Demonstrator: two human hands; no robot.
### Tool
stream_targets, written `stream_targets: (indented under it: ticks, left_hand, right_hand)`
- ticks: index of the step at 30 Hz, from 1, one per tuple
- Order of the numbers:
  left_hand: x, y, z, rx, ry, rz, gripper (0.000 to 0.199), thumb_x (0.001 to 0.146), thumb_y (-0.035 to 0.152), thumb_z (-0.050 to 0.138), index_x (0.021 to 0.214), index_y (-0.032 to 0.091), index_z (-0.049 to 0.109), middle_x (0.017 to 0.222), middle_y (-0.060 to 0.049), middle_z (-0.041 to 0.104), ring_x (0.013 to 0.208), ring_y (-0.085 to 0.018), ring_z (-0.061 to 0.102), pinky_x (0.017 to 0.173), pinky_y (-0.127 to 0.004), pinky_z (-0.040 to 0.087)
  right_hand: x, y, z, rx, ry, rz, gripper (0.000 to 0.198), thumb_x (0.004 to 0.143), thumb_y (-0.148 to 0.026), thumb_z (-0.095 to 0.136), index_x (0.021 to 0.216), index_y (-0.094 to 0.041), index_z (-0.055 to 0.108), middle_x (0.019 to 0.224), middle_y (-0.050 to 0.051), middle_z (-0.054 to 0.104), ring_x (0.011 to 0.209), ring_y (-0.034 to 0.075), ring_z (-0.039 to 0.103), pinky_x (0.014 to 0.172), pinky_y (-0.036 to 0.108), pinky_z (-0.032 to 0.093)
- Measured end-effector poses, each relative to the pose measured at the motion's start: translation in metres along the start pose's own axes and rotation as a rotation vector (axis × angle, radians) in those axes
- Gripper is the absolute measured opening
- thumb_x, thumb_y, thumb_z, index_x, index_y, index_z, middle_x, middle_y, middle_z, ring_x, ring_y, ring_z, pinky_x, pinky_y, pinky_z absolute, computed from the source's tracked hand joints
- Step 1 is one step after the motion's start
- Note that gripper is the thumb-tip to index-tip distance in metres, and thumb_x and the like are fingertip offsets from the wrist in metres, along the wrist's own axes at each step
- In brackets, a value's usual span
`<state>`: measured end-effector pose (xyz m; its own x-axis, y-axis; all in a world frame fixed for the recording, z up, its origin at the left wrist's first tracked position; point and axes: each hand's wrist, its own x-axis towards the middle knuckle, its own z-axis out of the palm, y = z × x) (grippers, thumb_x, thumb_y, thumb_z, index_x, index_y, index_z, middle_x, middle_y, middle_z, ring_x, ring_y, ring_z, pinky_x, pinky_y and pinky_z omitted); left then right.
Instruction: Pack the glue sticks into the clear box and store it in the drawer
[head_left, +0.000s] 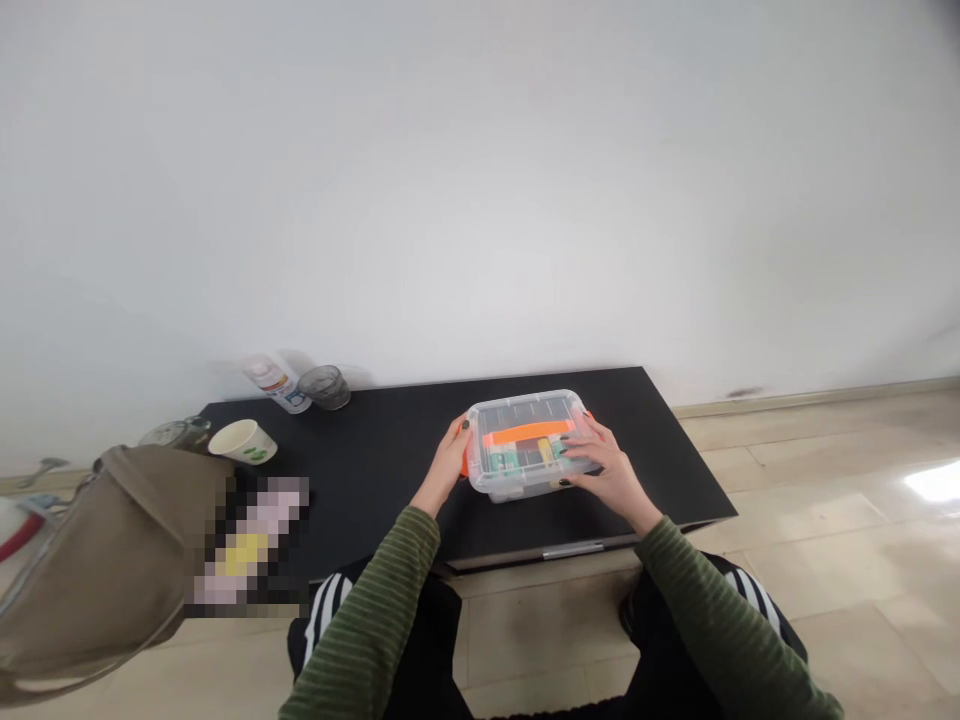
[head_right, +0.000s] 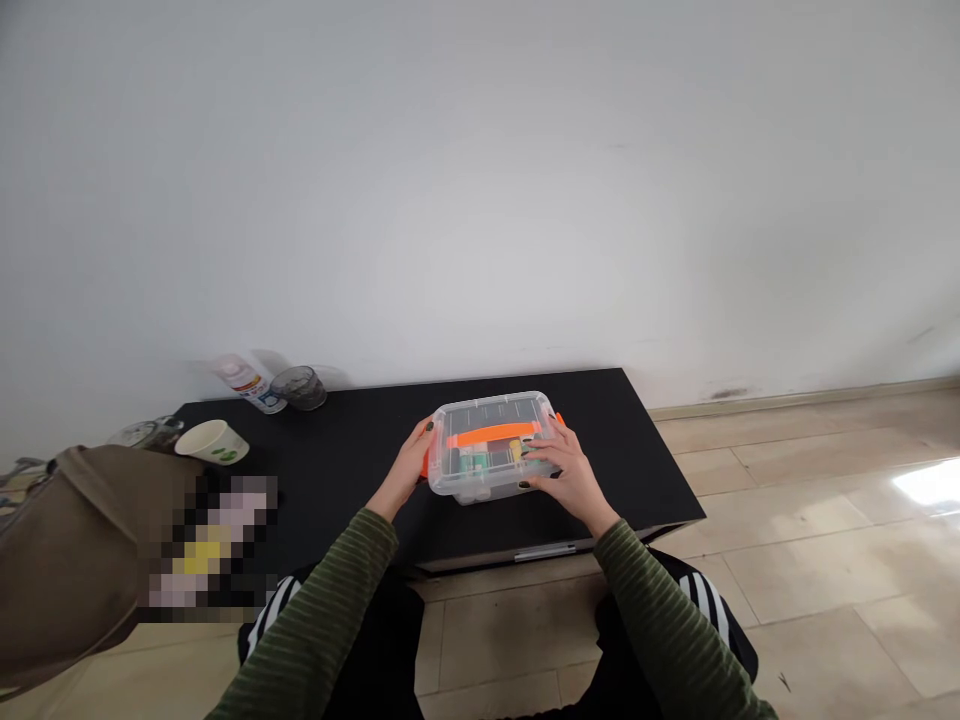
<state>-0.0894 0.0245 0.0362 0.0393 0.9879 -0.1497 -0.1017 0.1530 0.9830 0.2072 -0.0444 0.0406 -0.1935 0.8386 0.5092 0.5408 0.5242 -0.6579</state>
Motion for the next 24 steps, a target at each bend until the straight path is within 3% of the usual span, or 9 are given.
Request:
stream_targets:
  ticks: [6, 11, 16, 21, 24]
  left_hand:
    - [-0.002, 0.001, 0.003, -0.018, -0.005, 0.006, 0.068, 0.082, 0.058, 0.066, 0.138, 0.021, 0.056, 0.122, -0.01, 0.069, 0.091, -0.021, 0.069, 0.077, -0.031, 0.055]
    - [-0.002, 0.001, 0.004, 0.029, -0.028, 0.091, 0.059, 0.091, 0.058, 0.055, 0.138, 0.023, 0.056, 0.143, -0.009, 0.058, 0.126, -0.026, 0.058, 0.103, -0.037, 0.048]
    - [0.0, -0.005, -0.002, 0.207, -0.041, 0.128, 0.057, 0.094, 0.054, 0.052, 0.145, 0.029, 0.049, 0.155, -0.004, 0.045, 0.142, -0.025, 0.043, 0.118, -0.039, 0.033]
    - [-0.001, -0.008, -0.004, 0.28, -0.028, 0.134, 0.055, 0.096, 0.052, 0.047, 0.147, 0.031, 0.047, 0.157, -0.002, 0.043, 0.143, -0.023, 0.041, 0.118, -0.037, 0.032]
    - [-0.002, -0.009, -0.005, 0.308, -0.016, 0.159, 0.054, 0.097, 0.05, 0.046, 0.147, 0.031, 0.047, 0.157, -0.001, 0.043, 0.143, -0.022, 0.041, 0.119, -0.036, 0.03]
  right_hand:
    - [0.002, -0.007, -0.003, 0.17, 0.006, 0.098, 0.023, 0.072, -0.023, 0.083, 0.094, -0.026, 0.077, 0.106, 0.006, 0.075, 0.143, 0.03, 0.039, 0.116, 0.054, 0.036]
    - [0.001, -0.004, -0.003, 0.337, 0.074, 0.195, 0.024, 0.067, -0.024, 0.086, 0.09, -0.026, 0.077, 0.105, 0.007, 0.075, 0.143, 0.03, 0.039, 0.116, 0.052, 0.035]
    - [0.008, 0.012, -0.014, 0.662, 0.429, 0.409, 0.036, 0.067, -0.036, 0.086, 0.098, -0.022, 0.073, 0.114, 0.009, 0.074, 0.125, 0.028, 0.06, 0.107, 0.049, 0.047]
    - [0.015, 0.043, -0.048, 0.619, 0.799, 0.584, 0.041, 0.07, -0.048, 0.083, 0.093, -0.015, 0.073, 0.095, 0.007, 0.077, 0.093, 0.02, 0.073, 0.095, 0.036, 0.057]
    - [0.013, 0.063, -0.064, 0.633, 0.878, 0.732, 0.041, 0.072, -0.051, 0.082, 0.086, -0.015, 0.07, 0.087, 0.007, 0.076, 0.08, 0.016, 0.074, 0.08, 0.028, 0.062]
